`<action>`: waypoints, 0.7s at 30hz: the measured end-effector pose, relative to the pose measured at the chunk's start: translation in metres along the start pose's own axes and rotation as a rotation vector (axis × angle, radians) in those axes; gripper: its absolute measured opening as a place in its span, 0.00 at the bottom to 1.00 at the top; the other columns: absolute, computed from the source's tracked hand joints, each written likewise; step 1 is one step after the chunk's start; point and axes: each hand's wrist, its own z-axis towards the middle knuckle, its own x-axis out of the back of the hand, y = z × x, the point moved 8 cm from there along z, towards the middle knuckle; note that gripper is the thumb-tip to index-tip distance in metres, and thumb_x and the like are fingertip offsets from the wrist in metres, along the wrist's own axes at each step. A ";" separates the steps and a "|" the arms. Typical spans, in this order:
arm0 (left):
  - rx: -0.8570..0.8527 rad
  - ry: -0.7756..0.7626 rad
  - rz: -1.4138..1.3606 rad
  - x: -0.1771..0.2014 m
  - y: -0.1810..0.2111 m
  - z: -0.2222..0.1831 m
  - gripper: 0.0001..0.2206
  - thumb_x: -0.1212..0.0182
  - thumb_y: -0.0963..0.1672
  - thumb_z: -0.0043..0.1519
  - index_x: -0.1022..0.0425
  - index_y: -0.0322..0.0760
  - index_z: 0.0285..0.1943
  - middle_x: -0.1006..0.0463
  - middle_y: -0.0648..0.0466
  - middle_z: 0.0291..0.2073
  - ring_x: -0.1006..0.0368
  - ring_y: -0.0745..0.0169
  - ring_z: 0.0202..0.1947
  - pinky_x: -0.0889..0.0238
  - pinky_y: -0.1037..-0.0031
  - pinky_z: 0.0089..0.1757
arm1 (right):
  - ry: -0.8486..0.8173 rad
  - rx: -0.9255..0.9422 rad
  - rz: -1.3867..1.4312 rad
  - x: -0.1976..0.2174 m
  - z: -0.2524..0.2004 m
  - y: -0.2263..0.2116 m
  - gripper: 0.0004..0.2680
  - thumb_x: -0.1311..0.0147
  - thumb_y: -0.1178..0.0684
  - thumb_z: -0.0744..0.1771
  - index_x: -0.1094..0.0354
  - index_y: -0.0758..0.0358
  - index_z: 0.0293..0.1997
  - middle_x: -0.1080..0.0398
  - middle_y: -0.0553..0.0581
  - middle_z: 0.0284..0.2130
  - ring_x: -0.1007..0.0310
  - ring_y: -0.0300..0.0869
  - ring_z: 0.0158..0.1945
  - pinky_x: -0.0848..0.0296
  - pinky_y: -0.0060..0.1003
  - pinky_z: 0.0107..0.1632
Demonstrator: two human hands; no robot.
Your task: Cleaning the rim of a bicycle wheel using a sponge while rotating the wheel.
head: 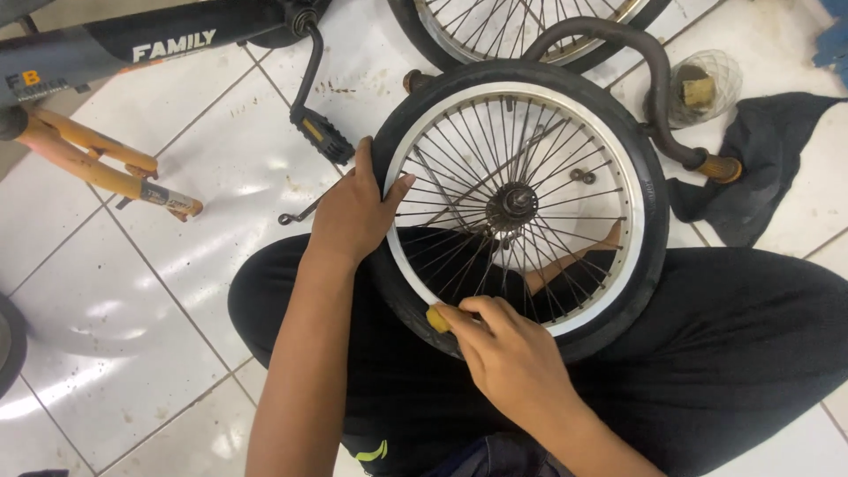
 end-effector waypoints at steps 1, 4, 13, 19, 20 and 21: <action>-0.001 -0.002 0.003 -0.001 -0.001 0.002 0.39 0.60 0.60 0.67 0.61 0.37 0.82 0.23 0.39 0.53 0.23 0.35 0.44 0.29 0.51 0.39 | -0.019 0.019 0.001 0.001 -0.001 0.000 0.12 0.44 0.54 0.68 0.28 0.60 0.59 0.33 0.53 0.42 0.28 0.40 0.38 0.24 0.32 0.30; -0.035 0.007 0.024 -0.001 -0.001 0.002 0.39 0.61 0.60 0.68 0.62 0.34 0.81 0.23 0.39 0.54 0.22 0.37 0.41 0.28 0.52 0.36 | 0.017 -0.083 0.179 -0.006 -0.004 0.007 0.13 0.40 0.50 0.66 0.26 0.54 0.57 0.31 0.50 0.43 0.26 0.37 0.38 0.21 0.30 0.29; 0.047 0.002 -0.230 0.006 -0.009 0.004 0.38 0.73 0.61 0.64 0.51 0.40 0.80 0.19 0.39 0.43 0.24 0.32 0.39 0.35 0.52 0.41 | 0.144 -0.177 0.265 -0.028 0.031 0.005 0.04 0.43 0.57 0.68 0.23 0.61 0.43 0.31 0.47 0.34 0.23 0.35 0.32 0.20 0.28 0.31; -0.010 0.022 -0.102 0.018 0.004 -0.009 0.40 0.79 0.62 0.69 0.45 0.29 0.77 0.25 0.27 0.56 0.24 0.31 0.54 0.31 0.48 0.52 | 0.221 -0.276 0.207 -0.044 0.065 0.007 0.05 0.43 0.53 0.69 0.22 0.59 0.39 0.31 0.50 0.28 0.24 0.45 0.27 0.22 0.36 0.27; -0.009 0.023 -0.103 0.018 0.004 -0.010 0.40 0.79 0.62 0.69 0.45 0.29 0.77 0.25 0.27 0.56 0.24 0.31 0.54 0.31 0.48 0.52 | 0.220 -0.275 0.206 -0.042 0.064 0.008 0.05 0.43 0.53 0.69 0.22 0.59 0.39 0.31 0.50 0.28 0.24 0.45 0.27 0.22 0.36 0.27; -0.009 0.008 -0.083 0.018 0.004 -0.011 0.41 0.78 0.63 0.69 0.46 0.30 0.77 0.24 0.27 0.55 0.23 0.31 0.52 0.30 0.49 0.50 | 0.213 -0.285 0.207 -0.041 0.063 0.010 0.04 0.43 0.52 0.69 0.23 0.56 0.40 0.32 0.49 0.28 0.23 0.44 0.28 0.22 0.36 0.27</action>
